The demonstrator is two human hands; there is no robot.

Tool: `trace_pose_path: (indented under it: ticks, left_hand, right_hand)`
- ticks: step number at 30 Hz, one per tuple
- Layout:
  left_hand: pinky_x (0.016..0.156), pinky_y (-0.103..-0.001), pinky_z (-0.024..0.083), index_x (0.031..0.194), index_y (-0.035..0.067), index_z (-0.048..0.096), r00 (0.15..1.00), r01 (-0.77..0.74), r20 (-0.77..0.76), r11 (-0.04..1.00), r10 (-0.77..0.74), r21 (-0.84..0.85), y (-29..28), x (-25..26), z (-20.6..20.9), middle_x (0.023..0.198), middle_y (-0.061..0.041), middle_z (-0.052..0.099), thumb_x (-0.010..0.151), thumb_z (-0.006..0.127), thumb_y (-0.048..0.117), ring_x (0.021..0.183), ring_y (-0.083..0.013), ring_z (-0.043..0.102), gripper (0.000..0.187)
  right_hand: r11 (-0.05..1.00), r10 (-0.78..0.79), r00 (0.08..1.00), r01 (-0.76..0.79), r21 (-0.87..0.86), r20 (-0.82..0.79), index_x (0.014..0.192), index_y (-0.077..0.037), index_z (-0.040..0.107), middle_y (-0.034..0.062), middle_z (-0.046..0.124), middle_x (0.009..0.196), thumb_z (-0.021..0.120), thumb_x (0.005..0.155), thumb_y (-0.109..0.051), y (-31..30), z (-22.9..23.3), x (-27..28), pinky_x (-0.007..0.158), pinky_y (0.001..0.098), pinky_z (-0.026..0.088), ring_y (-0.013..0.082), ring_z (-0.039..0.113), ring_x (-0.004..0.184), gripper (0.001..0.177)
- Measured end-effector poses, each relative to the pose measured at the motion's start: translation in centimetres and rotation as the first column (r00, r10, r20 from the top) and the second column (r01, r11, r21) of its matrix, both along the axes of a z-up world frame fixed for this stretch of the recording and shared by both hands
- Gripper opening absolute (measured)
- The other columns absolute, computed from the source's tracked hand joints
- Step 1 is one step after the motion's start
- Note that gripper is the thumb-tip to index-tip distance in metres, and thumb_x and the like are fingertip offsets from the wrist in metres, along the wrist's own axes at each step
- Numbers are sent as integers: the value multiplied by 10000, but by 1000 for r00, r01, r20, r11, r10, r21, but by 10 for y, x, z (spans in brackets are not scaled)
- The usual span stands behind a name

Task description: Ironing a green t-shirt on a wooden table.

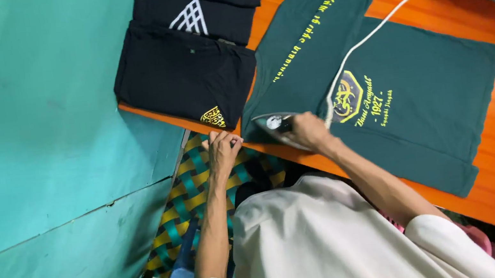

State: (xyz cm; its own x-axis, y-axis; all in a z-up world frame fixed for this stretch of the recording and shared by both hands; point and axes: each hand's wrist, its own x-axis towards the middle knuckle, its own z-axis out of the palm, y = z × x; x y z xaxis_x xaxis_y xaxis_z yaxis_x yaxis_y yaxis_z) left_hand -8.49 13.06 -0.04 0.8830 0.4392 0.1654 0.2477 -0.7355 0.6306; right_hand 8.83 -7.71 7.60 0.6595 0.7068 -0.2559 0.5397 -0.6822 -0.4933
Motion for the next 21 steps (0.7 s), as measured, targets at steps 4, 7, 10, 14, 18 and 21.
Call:
trace_pose_path:
  ticks: [4,7,10,14,18,21]
  left_hand:
    - [860,-455,308,804,160,751,1000,-12,13,1000,12,-8,2,3,4,843,31,660,804,812,200,947,-228,554,74]
    - [850,-453,313,780,154,734,1000,-11,-15,1000,11,-14,2,5,-4,804,31,648,802,820,203,922,-227,559,102]
    - [850,-446,327,741,153,709,1000,13,-15,1000,-13,3,3,10,-11,772,37,633,776,822,203,923,-228,565,129]
    - [836,-453,328,719,153,705,992,31,-121,1000,-31,-1,3,18,1,751,35,632,745,822,198,906,-219,573,128]
    - [849,-463,326,760,135,712,988,21,-154,999,-26,-29,2,12,19,792,30,645,751,817,198,903,-217,572,123]
    - [861,-457,335,791,123,713,988,16,-153,1000,-17,-5,0,11,18,833,33,651,764,806,194,912,-224,561,120]
  right_hand:
    - [977,-176,984,173,-126,-8,994,1,784,286,720,844,788,849,-402,-27,-7,55,745,503,595,441,731,801,428]
    - [938,-340,930,326,-116,-137,996,-18,772,252,740,760,731,879,-411,-24,4,69,735,497,574,408,753,740,412]
    - [993,-116,993,116,-9,6,933,17,768,278,717,847,778,844,-397,-19,-9,56,716,480,600,425,728,814,423]
    - [995,96,995,-96,14,4,987,-34,775,290,717,810,788,792,-470,4,13,40,693,530,588,462,715,741,478]
    - [986,26,999,-31,-166,-32,863,17,771,293,725,840,753,852,-600,-2,9,92,762,511,607,457,724,779,617]
    - [967,-171,984,175,-185,41,890,61,749,289,732,843,785,801,-561,-30,-24,181,751,490,623,423,754,768,629]
